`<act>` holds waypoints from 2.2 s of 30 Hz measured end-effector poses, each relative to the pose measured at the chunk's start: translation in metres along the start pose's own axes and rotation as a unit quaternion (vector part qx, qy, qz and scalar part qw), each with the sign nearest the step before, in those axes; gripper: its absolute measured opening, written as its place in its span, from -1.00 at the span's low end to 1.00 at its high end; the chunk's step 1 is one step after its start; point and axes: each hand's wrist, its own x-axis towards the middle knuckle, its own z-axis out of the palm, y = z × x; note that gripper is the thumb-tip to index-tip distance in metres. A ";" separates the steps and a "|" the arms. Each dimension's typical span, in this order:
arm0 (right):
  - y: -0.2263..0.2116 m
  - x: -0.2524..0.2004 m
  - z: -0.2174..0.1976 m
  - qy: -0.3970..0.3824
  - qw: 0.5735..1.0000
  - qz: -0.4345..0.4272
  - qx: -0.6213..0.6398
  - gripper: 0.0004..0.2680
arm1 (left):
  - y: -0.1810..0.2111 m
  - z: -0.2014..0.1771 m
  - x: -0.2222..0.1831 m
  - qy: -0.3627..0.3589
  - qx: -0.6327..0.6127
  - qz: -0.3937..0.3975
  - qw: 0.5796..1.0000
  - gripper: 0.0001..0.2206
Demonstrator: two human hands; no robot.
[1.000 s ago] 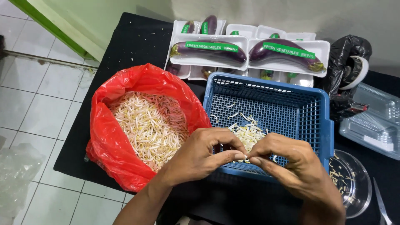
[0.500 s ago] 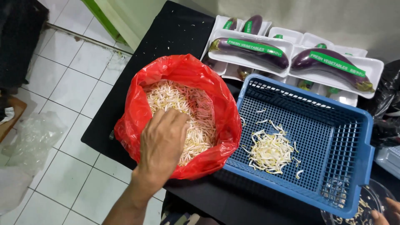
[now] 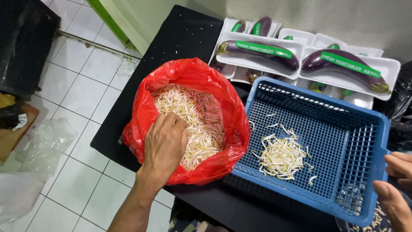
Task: The person is cleaning bean sprouts by manually removing the root ends and sorting them into a basket.
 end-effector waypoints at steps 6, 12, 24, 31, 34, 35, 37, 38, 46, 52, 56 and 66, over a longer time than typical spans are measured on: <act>-0.134 0.020 -0.012 -0.013 0.996 -0.065 -0.056 -0.68 | 0.009 -0.020 0.009 0.013 -0.085 -0.029 0.996 -0.91; -0.139 0.042 0.005 -0.092 0.972 -0.184 -0.117 -0.67 | 0.001 -0.013 0.006 -0.010 0.016 -0.058 0.998 -0.93; -0.144 0.042 0.011 -0.093 0.965 -0.216 -0.120 -0.69 | 0.001 -0.021 0.009 -0.003 -0.061 -0.032 0.998 -0.92; -0.174 0.043 0.028 -0.086 0.972 -0.217 -0.042 -0.71 | 0.062 -0.044 0.021 0.005 -0.331 -0.014 0.944 -0.91; -0.183 0.041 0.032 -0.070 0.969 -0.233 0.032 -0.60 | 0.096 -0.048 0.029 -0.039 -0.478 -0.025 0.877 -0.97; -0.185 0.041 0.033 -0.057 0.967 -0.242 0.056 -0.63 | 0.105 -0.047 0.031 -0.077 -0.533 -0.049 0.841 -0.97; -0.186 0.042 0.035 -0.041 0.965 -0.248 0.078 -0.67 | 0.118 -0.040 0.034 -0.117 -0.586 -0.071 0.799 -0.97; -0.185 0.043 0.035 -0.027 0.961 -0.263 0.077 -0.73 | 0.123 -0.035 0.034 -0.142 -0.620 -0.075 0.768 -0.97; -0.174 0.055 0.030 -0.033 0.960 -0.250 0.120 -0.87 | 0.139 -0.030 0.037 -0.185 -0.674 -0.069 0.712 -0.86; -0.161 0.059 0.034 -0.075 0.968 -0.174 0.166 -0.93 | 0.140 -0.023 0.043 -0.211 -0.703 -0.079 0.675 -0.84; -0.151 0.061 0.036 -0.143 0.966 -0.051 0.210 -0.91 | 0.140 -0.020 0.046 -0.211 -0.660 -0.077 0.717 -0.87; -0.160 0.060 0.029 -0.092 0.977 -0.120 0.152 -0.91 | 0.151 -0.019 0.044 -0.125 -0.678 -0.092 0.719 -0.91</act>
